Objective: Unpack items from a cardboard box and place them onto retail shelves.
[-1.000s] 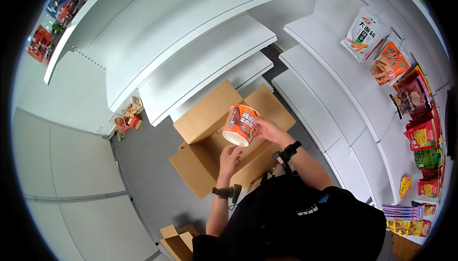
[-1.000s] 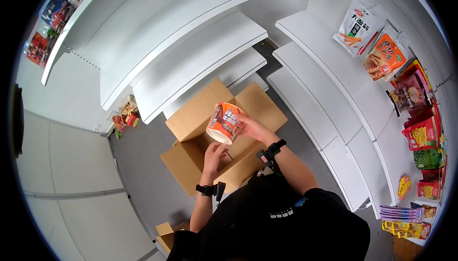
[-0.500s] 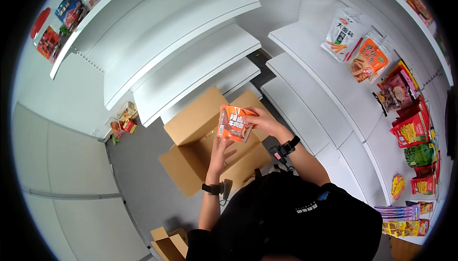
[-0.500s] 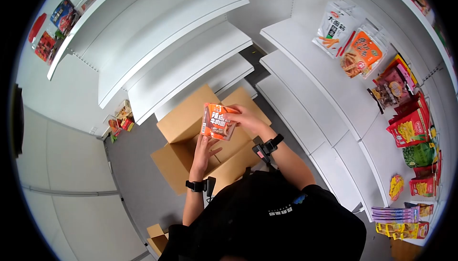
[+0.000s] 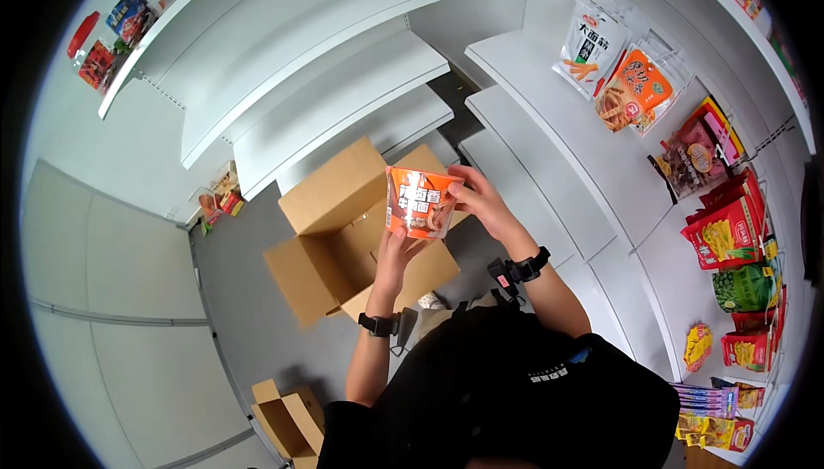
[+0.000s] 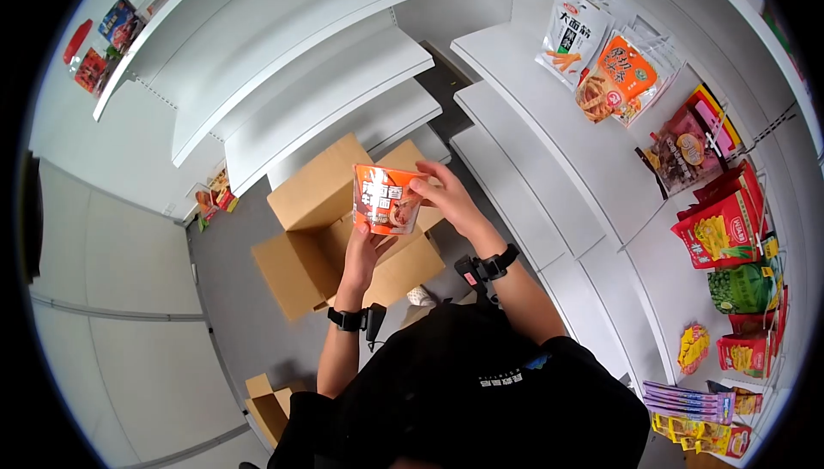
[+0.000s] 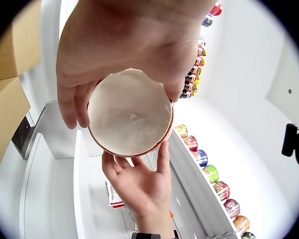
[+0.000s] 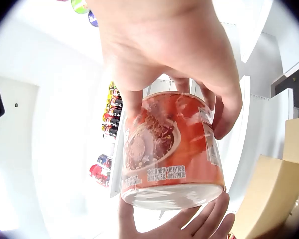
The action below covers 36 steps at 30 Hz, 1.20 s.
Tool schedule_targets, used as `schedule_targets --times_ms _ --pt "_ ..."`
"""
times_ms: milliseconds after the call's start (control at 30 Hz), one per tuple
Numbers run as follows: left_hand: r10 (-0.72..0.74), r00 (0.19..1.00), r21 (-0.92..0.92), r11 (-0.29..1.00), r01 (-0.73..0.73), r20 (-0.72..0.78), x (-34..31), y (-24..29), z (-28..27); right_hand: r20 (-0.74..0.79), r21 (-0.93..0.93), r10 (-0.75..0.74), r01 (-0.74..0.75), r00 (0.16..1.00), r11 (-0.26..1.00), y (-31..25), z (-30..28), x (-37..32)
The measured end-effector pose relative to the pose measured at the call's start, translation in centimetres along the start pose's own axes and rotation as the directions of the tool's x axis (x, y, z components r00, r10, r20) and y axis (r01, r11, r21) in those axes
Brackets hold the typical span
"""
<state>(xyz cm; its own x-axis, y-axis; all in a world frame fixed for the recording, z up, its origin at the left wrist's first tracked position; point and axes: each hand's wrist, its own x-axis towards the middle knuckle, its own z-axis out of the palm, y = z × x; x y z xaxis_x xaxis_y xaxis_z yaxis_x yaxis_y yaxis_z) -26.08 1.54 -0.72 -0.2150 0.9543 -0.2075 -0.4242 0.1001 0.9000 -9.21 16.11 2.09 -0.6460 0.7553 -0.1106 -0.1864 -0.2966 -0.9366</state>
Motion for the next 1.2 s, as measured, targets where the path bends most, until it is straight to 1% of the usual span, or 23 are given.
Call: schedule_targets --times_ms 67,200,300,400,467,700,900,1067,1133,1200 --pt "0.027 1.000 -0.028 0.999 -0.027 -0.016 -0.8 -0.1 0.9 -0.033 0.033 -0.012 0.013 0.999 0.999 0.0 0.2 -0.9" --pt "0.055 0.997 0.014 0.998 -0.054 -0.053 -2.6 -0.7 2.4 -0.003 0.117 0.064 -0.063 0.998 0.991 0.3 -0.3 -2.4" --pt "0.058 0.994 0.043 0.998 -0.055 -0.088 -4.0 -0.9 3.1 0.041 0.147 0.085 -0.090 0.996 0.985 0.8 -0.3 -3.0" --pt "0.071 0.988 0.032 0.997 -0.067 -0.134 -4.9 -1.2 3.7 0.058 0.143 0.110 -0.118 0.992 0.983 0.2 0.2 -4.2" --pt "0.082 0.986 0.040 0.996 -0.077 -0.144 -5.8 -1.3 4.0 0.069 0.132 0.098 -0.107 0.993 0.985 -0.1 0.7 -5.1" --pt "0.090 0.990 0.076 0.994 -0.082 -0.111 -8.1 -1.0 5.5 0.067 0.164 0.065 -0.075 0.996 0.984 0.3 0.7 -7.8" --pt "0.103 0.991 0.101 0.990 -0.094 -0.081 -11.2 -1.2 5.6 0.035 0.160 0.024 -0.029 0.999 0.987 0.7 2.1 -11.3" --pt "0.100 0.992 0.083 0.992 -0.094 -0.072 -14.6 -2.3 5.2 0.010 0.131 0.041 -0.042 0.999 0.990 1.8 3.6 -14.8" --pt "0.102 0.993 0.104 0.990 -0.095 -0.065 -16.4 -2.7 4.8 0.028 0.114 0.051 -0.053 0.998 0.992 2.4 4.3 -15.8" --pt "0.118 0.989 0.103 0.989 -0.109 -0.087 -18.7 -3.0 4.0 0.080 0.085 0.071 -0.078 0.994 0.993 2.9 5.8 -16.7"
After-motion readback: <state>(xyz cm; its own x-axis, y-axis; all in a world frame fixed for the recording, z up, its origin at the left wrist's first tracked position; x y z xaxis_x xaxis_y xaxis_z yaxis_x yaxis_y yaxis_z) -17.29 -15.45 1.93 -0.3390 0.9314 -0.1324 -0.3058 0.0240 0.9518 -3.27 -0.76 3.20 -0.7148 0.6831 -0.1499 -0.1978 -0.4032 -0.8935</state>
